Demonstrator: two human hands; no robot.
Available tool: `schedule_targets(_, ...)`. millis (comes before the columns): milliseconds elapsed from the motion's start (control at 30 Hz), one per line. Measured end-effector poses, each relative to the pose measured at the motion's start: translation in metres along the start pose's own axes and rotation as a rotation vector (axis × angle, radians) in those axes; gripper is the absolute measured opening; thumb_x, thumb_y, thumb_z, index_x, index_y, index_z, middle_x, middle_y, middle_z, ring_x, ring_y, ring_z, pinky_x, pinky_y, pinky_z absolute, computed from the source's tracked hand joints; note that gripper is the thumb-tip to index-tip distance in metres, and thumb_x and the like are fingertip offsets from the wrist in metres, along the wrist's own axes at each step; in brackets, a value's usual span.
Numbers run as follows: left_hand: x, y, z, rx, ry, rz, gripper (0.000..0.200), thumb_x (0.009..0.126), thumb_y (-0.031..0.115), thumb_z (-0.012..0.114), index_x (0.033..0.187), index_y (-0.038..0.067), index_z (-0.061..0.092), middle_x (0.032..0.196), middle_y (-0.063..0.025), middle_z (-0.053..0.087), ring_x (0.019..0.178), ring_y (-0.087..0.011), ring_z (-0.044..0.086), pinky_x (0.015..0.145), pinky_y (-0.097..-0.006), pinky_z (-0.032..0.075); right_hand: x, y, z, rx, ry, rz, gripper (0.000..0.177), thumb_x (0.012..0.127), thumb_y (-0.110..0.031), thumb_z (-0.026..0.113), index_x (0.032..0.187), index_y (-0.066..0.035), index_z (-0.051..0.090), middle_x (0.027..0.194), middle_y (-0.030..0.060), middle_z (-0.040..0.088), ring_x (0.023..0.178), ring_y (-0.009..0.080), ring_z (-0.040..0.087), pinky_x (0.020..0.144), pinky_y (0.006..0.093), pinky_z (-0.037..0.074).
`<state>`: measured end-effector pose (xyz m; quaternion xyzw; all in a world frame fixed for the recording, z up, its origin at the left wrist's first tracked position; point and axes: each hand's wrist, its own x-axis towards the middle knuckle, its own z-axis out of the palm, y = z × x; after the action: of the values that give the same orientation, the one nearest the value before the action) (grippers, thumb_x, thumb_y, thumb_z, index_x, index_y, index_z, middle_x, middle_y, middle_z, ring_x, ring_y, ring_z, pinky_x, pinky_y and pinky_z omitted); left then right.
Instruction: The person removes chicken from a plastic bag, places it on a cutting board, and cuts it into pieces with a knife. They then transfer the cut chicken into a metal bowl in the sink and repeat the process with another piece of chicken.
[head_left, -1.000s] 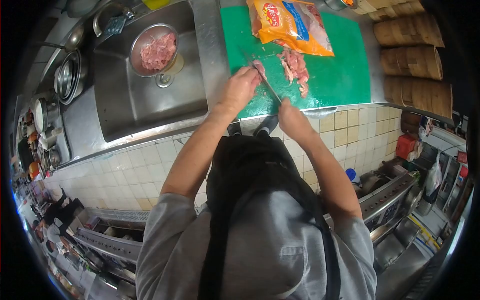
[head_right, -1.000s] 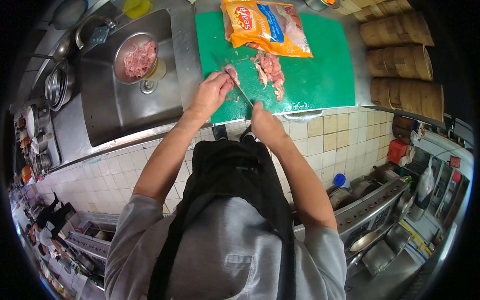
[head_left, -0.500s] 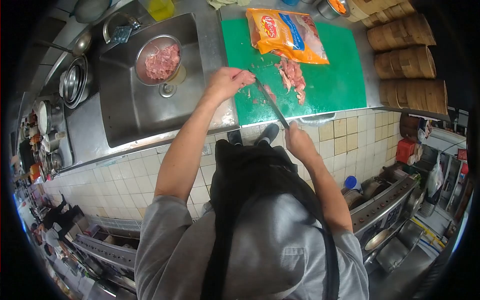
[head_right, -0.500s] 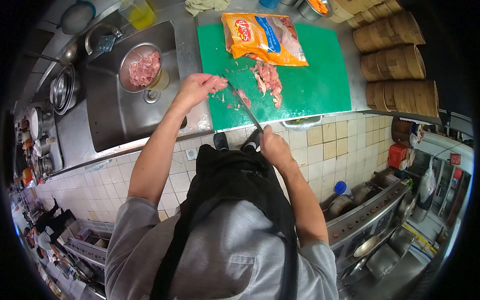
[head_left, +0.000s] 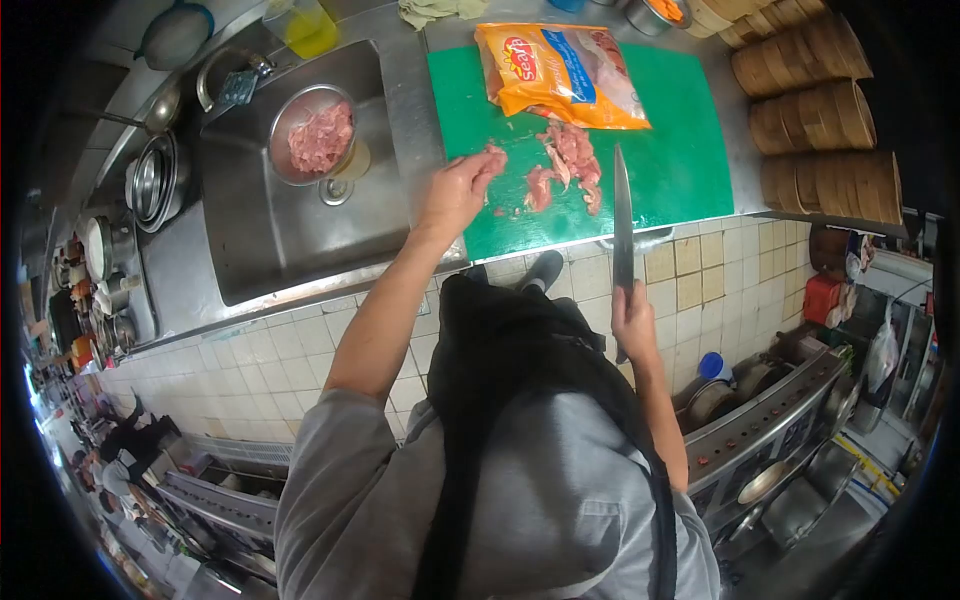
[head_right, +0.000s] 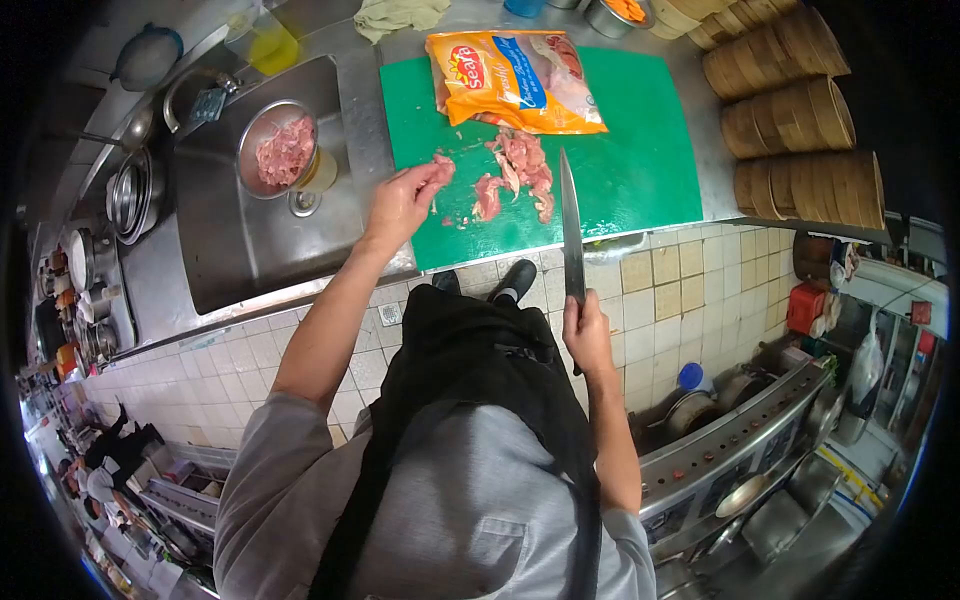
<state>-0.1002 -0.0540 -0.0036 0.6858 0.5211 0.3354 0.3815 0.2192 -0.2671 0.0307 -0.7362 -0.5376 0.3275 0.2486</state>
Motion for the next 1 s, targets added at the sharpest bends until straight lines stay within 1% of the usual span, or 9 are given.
schedule_targets(33,0.003,0.001,0.006,-0.07,-0.067,0.002,0.039,0.093,0.015,0.075,0.131,0.006,0.068,0.127,-0.0173,0.072,0.115,-0.0341,0.07,0.095,-0.0414,0.058,-0.005,0.006,-0.001,0.0,-0.006,0.013,0.018,0.106,-0.012,0.06,0.1,0.0,0.048,0.077,0.0277,0.066,0.073,0.0501,0.067,0.058,0.0486,0.049)
schedule_targets(133,0.002,0.012,0.023,0.243,0.002,0.285,0.07,0.087,0.031,0.083,0.146,0.006,0.055,0.151,-0.0225,0.055,0.139,-0.0403,0.053,0.113,-0.0483,0.046,-0.013,0.012,-0.01,0.014,-0.005,0.052,0.018,0.106,-0.012,0.06,0.1,0.0,0.048,0.078,0.0265,0.067,0.072,0.0482,0.068,0.059,0.0468,0.05)
schedule_targets(233,0.001,0.032,0.043,0.494,-0.089,0.229,0.116,0.074,0.056,0.089,0.161,0.003,0.033,0.164,-0.0297,0.034,0.153,-0.0465,0.031,0.126,-0.0552,0.026,-0.016,0.031,-0.017,0.052,0.051,0.012,0.019,0.106,-0.012,0.06,0.099,0.001,0.047,0.079,0.0256,0.068,0.072,0.047,0.069,0.06,0.0451,0.051)
schedule_targets(267,0.008,0.036,0.051,0.498,-0.138,0.206,0.139,0.062,0.067,0.091,0.164,0.002,0.022,0.166,-0.0338,0.022,0.153,-0.0493,0.029,0.128,-0.0578,0.023,-0.015,0.035,-0.02,0.05,0.058,0.025,0.02,0.106,-0.012,0.06,0.099,0.001,0.047,0.079,0.0254,0.069,0.073,0.0469,0.069,0.061,0.0447,0.051)
schedule_targets(367,0.031,0.056,0.08,0.451,-0.142,0.234,0.14,0.06,0.067,0.092,0.165,0.005,0.023,0.166,-0.0322,0.025,0.153,-0.0489,0.03,0.128,-0.0574,0.024,-0.014,0.04,-0.033,0.047,0.059,0.065,0.02,0.106,-0.013,0.061,0.099,0.001,0.047,0.08,0.025,0.069,0.074,0.0464,0.07,0.062,0.044,0.052)
schedule_targets(500,0.053,0.072,0.114,0.511,-0.072,0.317,0.126,0.059,0.07,0.089,0.161,0.016,0.04,0.161,-0.0264,0.034,0.149,-0.0455,0.036,0.125,-0.0592,0.025,-0.012,0.051,-0.047,0.036,0.034,0.098,0.021,0.106,-0.014,0.061,0.098,0.001,0.047,0.079,0.0246,0.068,0.071,0.0447,0.069,0.061,0.0443,0.051)
schedule_targets(533,0.057,0.074,0.119,0.509,-0.006,0.348,0.104,0.064,0.068,0.088,0.148,0.015,0.058,0.154,-0.024,0.042,0.143,-0.0429,0.041,0.121,-0.0587,0.028,-0.012,0.055,-0.049,0.029,0.029,0.097,0.022,0.106,-0.014,0.061,0.098,0.001,0.047,0.078,0.0246,0.068,0.07,0.0444,0.069,0.06,0.0443,0.051)
schedule_targets(733,0.064,0.063,0.139,0.537,0.037,0.399,0.037,0.085,0.039,0.078,0.114,0.017,0.074,0.128,-0.0086,0.062,0.13,-0.0357,0.053,0.109,-0.0521,0.039,-0.003,0.068,-0.065,0.088,-0.02,0.14,0.021,0.105,-0.015,0.061,0.099,0.0,0.048,0.079,0.0252,0.068,0.074,0.0467,0.07,0.061,0.0451,0.052)
schedule_targets(1000,0.036,0.05,0.121,0.642,0.241,0.437,0.024,0.081,0.016,0.077,0.104,0.02,0.074,0.103,-0.0015,0.069,0.093,-0.0264,0.067,0.079,-0.0386,0.056,0.021,0.1,-0.075,0.118,-0.059,0.049,0.021,0.105,-0.016,0.062,0.1,0.0,0.051,0.079,0.0248,0.069,0.075,0.0462,0.07,0.064,0.0461,0.052)
